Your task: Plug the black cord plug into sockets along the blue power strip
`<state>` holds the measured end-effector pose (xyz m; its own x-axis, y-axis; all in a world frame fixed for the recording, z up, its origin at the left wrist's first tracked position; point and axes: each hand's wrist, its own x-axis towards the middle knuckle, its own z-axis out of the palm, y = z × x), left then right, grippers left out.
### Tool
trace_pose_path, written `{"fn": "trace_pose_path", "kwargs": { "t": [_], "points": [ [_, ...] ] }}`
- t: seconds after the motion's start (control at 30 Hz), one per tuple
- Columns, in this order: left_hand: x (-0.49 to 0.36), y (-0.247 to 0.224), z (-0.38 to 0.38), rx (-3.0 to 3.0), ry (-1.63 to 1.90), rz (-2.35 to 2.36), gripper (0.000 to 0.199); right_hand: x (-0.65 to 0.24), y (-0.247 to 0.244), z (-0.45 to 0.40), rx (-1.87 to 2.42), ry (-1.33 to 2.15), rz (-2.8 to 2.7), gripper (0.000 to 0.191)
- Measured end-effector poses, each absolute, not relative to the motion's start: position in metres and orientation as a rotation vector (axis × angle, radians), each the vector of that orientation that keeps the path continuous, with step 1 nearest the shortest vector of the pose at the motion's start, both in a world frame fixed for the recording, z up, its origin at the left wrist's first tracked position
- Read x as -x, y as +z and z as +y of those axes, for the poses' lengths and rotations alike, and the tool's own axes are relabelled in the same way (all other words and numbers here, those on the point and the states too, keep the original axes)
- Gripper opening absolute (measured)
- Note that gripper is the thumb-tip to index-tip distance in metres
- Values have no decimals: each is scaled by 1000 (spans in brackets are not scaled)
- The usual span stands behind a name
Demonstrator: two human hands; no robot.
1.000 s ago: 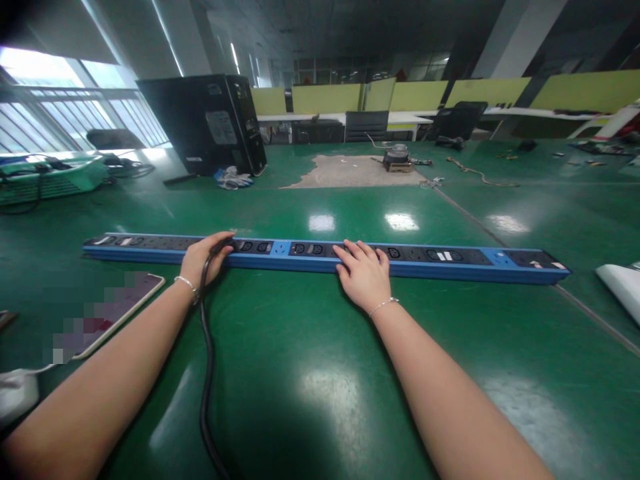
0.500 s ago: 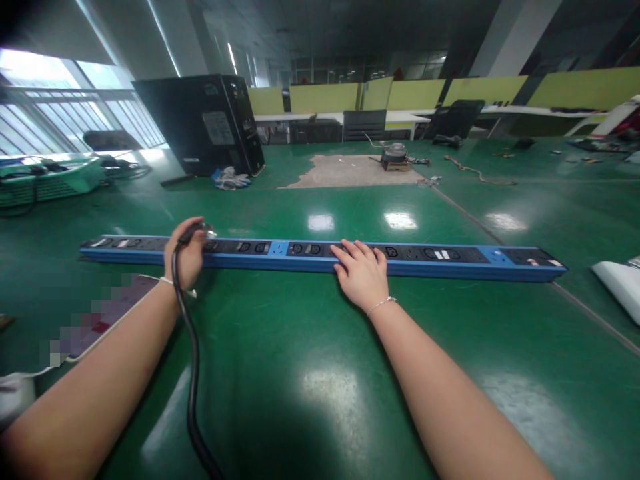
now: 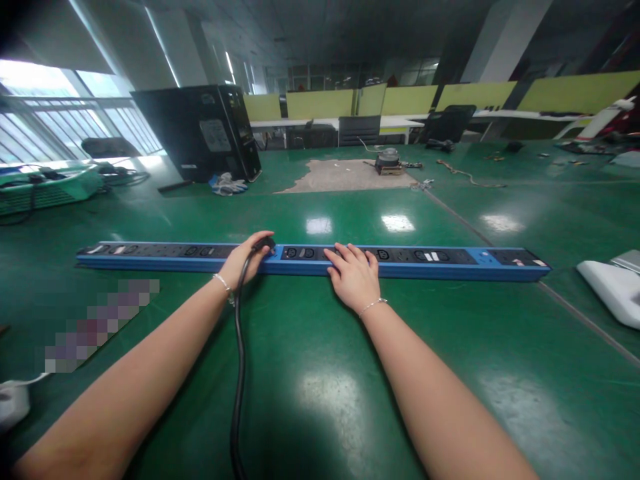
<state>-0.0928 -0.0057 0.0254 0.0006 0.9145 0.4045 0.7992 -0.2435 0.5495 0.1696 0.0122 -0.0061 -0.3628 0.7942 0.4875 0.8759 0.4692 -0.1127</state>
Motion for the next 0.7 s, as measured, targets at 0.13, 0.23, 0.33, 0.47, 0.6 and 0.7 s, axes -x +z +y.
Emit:
{"fn": "trace_pose_path", "kwargs": {
  "t": [0.13,0.23,0.33,0.47,0.6,0.7],
  "points": [
    [87,29,-5,-2132,1030,1838,36,-169,-6,12,1388,-213,-2244,38],
    [88,30,-3,-2168,995,1860,35,-169,-6,12,1385,-204,-2235,38],
    [90,28,0,-2208,941,1885,34,-169,-6,12,1383,-204,-2231,37],
    [92,23,2,-2355,850,1847,33,-169,-6,11,1392,-210,-2233,37],
    [92,20,-2,-2481,825,1841,33,-169,-5,10,1390,-202,-2237,38],
    [90,21,-9,-2520,777,1878,33,-169,-6,11,1384,-191,-2229,41]
  ]
}}
